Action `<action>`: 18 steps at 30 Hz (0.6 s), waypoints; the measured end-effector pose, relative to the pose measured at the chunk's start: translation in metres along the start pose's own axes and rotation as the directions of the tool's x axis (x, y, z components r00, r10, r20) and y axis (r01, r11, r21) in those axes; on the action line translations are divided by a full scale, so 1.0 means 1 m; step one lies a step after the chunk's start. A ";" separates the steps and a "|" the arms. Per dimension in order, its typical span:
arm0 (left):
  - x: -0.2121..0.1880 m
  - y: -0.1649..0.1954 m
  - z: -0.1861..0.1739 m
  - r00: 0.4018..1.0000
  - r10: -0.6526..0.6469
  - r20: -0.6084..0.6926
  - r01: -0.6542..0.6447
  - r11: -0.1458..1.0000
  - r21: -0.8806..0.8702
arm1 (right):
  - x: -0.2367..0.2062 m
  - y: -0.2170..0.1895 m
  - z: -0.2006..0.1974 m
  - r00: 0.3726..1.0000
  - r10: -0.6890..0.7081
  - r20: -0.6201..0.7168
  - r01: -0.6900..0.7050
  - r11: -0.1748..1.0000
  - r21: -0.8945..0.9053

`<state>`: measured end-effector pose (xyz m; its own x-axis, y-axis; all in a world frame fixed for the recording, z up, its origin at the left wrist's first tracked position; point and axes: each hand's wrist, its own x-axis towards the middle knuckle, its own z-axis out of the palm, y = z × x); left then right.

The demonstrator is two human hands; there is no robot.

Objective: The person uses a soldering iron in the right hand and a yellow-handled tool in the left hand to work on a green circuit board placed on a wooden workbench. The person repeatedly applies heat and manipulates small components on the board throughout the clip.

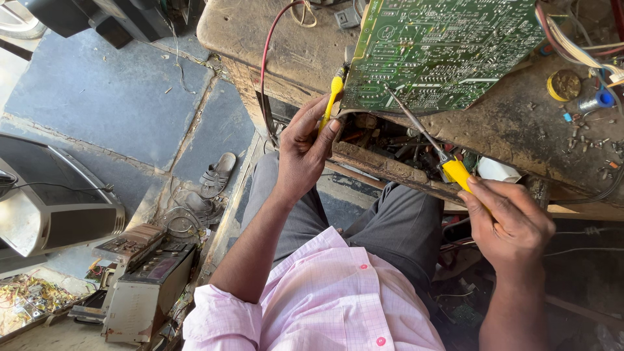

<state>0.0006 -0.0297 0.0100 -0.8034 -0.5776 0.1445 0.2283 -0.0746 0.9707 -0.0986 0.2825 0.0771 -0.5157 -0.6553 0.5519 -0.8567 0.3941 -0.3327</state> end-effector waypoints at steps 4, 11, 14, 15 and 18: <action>0.001 -0.001 0.000 0.981 0.192 0.033 -0.194 0.980 0.052 | 0.000 -0.007 -0.003 0.993 0.115 0.015 -0.116 0.989 0.094; 0.001 0.000 0.001 0.978 0.206 0.033 -0.207 0.976 0.061 | 0.000 -0.006 0.002 0.973 0.224 0.051 -0.229 0.958 0.170; 0.001 0.001 0.001 0.978 0.208 0.031 -0.210 0.975 0.076 | -0.001 0.001 0.007 0.965 0.255 0.057 -0.262 0.938 0.227; 0.001 0.002 0.001 0.977 0.213 0.030 -0.215 0.972 0.091 | -0.001 0.005 0.009 0.963 0.263 0.058 -0.269 0.931 0.247; 0.001 0.002 0.002 0.976 0.214 0.028 -0.216 0.972 0.097 | -0.003 0.016 0.015 0.935 0.340 0.102 -0.354 0.873 0.335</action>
<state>-0.0003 -0.0290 0.0125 -0.7511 -0.5569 0.3544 0.3422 0.1307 0.9305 -0.1106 0.2808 0.0588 -0.7731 -0.5448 0.3247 -0.5655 0.3605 -0.7418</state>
